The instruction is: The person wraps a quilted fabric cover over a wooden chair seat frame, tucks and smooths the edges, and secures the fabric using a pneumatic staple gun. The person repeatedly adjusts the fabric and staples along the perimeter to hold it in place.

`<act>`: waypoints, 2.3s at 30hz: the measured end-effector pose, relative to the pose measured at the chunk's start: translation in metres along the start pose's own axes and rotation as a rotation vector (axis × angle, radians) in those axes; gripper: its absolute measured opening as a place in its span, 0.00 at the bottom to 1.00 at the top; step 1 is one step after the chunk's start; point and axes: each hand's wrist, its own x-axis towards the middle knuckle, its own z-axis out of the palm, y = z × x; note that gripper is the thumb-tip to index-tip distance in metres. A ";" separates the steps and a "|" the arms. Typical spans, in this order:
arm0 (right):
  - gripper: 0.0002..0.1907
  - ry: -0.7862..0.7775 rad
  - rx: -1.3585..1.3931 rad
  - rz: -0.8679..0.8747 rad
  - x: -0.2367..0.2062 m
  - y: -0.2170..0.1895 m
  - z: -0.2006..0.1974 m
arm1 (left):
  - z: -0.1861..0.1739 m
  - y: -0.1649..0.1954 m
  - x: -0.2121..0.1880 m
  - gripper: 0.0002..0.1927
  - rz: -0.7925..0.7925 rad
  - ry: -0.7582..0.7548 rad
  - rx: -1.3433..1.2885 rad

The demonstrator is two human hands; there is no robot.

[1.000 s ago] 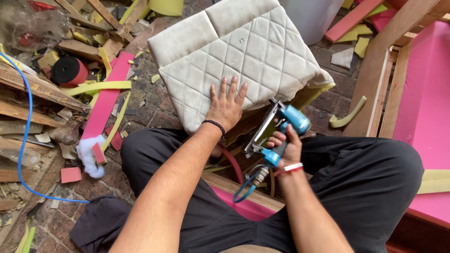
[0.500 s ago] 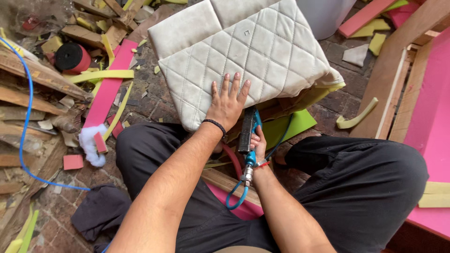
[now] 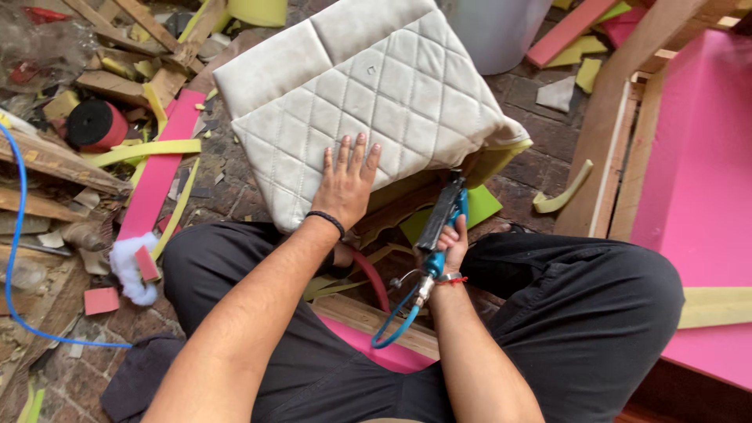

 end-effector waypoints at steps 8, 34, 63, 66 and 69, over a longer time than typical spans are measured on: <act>0.26 -0.096 -0.070 0.122 0.006 -0.003 0.027 | -0.030 0.004 0.004 0.51 -0.076 -0.236 -0.053; 0.24 0.018 -0.657 -0.080 -0.009 0.094 0.127 | -0.141 0.066 -0.018 0.34 -0.163 0.018 -0.504; 0.32 -0.018 -0.540 -0.114 -0.002 0.065 0.108 | -0.184 0.114 -0.103 0.26 -0.352 0.102 -0.987; 0.27 -0.073 -0.522 -0.063 -0.003 0.067 0.110 | -0.184 0.105 -0.103 0.26 -0.475 -0.057 -1.049; 0.21 0.078 -0.687 -0.163 0.001 0.074 0.114 | -0.182 0.090 -0.102 0.26 -0.495 0.017 -1.012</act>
